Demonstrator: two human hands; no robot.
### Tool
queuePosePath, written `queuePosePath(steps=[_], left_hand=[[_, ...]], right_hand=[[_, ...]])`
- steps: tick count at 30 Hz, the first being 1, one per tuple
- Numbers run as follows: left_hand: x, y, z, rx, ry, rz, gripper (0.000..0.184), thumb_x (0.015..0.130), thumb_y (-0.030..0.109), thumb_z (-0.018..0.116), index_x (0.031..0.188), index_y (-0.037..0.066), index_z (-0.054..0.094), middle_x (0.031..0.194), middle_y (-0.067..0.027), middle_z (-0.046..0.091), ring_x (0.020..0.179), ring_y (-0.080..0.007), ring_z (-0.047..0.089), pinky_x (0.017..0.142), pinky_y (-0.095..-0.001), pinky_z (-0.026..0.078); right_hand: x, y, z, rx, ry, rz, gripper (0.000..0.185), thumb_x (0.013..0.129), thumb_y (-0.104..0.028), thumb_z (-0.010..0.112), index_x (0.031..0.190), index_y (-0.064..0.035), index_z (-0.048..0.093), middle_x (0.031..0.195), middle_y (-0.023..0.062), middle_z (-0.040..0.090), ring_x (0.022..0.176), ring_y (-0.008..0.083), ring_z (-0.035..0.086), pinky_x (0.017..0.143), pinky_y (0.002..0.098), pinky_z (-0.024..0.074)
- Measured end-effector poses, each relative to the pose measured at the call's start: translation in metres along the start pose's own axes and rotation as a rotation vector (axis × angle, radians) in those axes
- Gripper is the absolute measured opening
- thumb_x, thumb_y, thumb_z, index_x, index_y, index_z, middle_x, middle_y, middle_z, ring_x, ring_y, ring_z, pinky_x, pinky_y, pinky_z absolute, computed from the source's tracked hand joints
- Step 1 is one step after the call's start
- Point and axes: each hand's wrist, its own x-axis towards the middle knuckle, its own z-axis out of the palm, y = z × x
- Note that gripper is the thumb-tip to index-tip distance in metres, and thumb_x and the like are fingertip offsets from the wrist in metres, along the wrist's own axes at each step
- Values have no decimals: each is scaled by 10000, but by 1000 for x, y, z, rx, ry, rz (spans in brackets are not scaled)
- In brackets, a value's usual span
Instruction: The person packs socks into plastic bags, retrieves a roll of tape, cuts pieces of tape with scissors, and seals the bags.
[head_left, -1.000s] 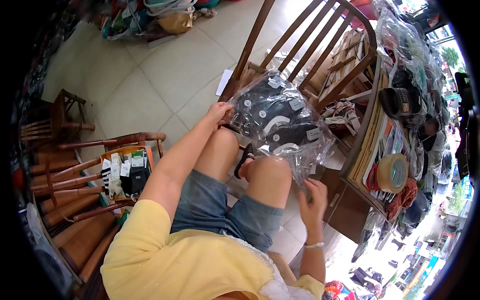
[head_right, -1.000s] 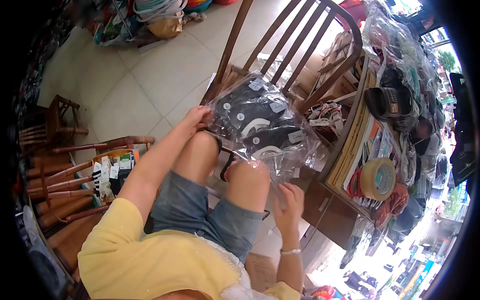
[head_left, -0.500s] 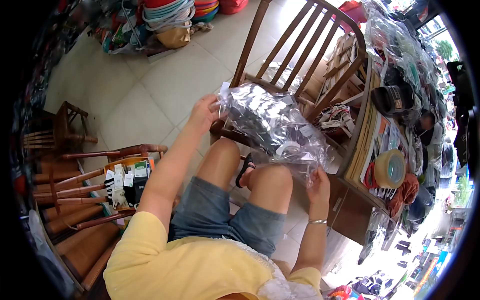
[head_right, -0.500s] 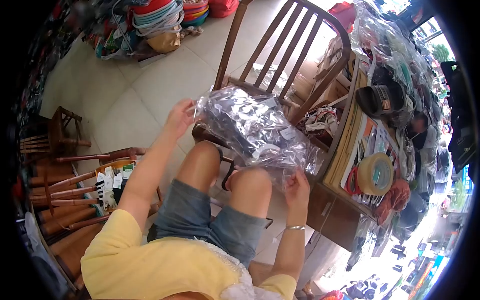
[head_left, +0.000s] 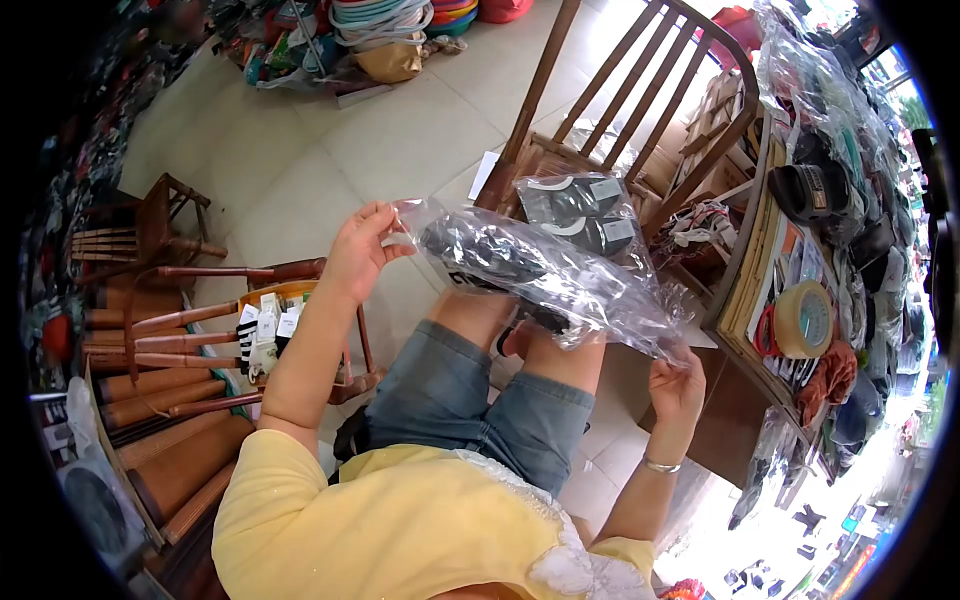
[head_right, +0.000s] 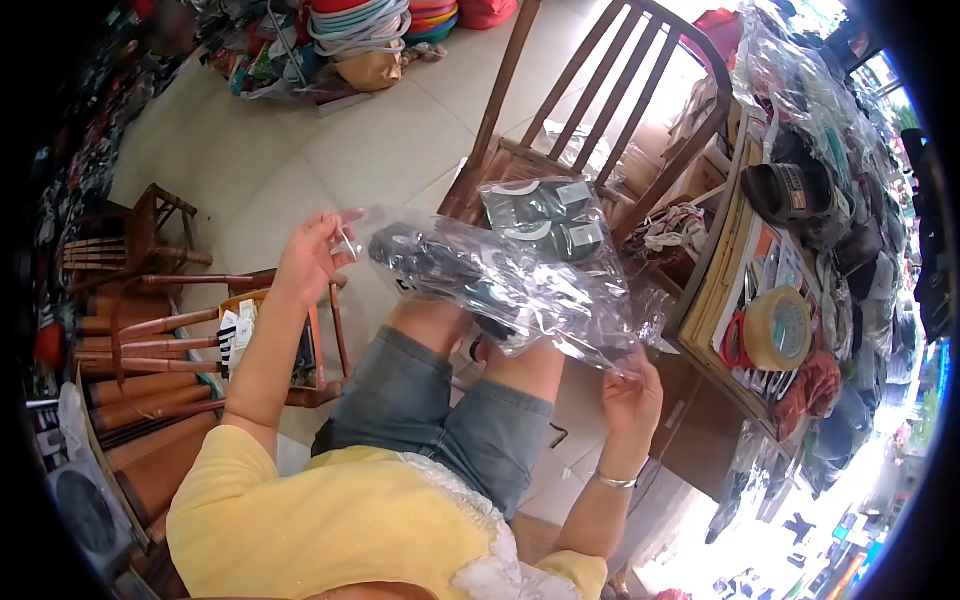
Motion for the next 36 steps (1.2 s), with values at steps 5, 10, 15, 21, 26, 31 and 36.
queuePosePath(steps=[5,10,15,21,26,31,36], left_hand=[[-42,-45,8,-95,-18,-31,176,919,193,525,980,51,608,849,-12,574,837,-101,562,721,-325,530],[-56,-58,18,-131,22,-40,136,930,187,510,934,79,593,918,-11,577,870,-107,561,727,-330,531],[-46,-67,11,-129,-4,-32,163,929,206,522,813,99,562,1233,-79,539,918,-138,561,743,-355,518],[-41,-61,15,-161,56,-46,116,927,190,517,885,99,576,1142,-31,586,883,-116,560,750,-335,503],[-37,-75,7,-115,-25,-54,123,915,170,522,811,114,555,1161,-36,575,881,-115,565,743,-320,492],[-39,-87,10,-108,-7,-90,145,914,165,522,778,118,542,1215,-49,541,894,-116,565,749,-304,475],[-37,-88,11,-105,-6,-90,164,915,167,524,761,114,538,1265,-62,496,893,-120,568,762,-309,470]], right_hand=[[28,23,-38,193,-118,-381,157,845,-35,506,977,-19,589,1015,96,641,880,189,610,697,271,493],[-26,123,-36,-770,-382,-803,62,820,-51,544,878,-73,539,863,105,631,890,262,598,816,374,487],[-9,137,34,-1734,-315,-1179,375,758,-125,614,1118,-30,572,1064,116,604,1028,358,547,967,447,376],[56,99,-4,-2286,-419,-1101,441,746,-104,636,1171,-30,539,1130,188,562,1091,369,495,982,495,338],[34,62,-21,-2398,-135,-1090,495,727,-194,666,1183,-41,548,1195,162,542,1096,365,513,955,470,404],[21,97,4,-1803,-506,-1057,577,722,-37,574,1285,-29,447,1254,205,476,1188,381,439,1022,465,328],[43,132,50,-1740,-481,-1250,500,669,-44,554,1170,-35,550,1107,206,554,1111,390,494,941,466,403]])
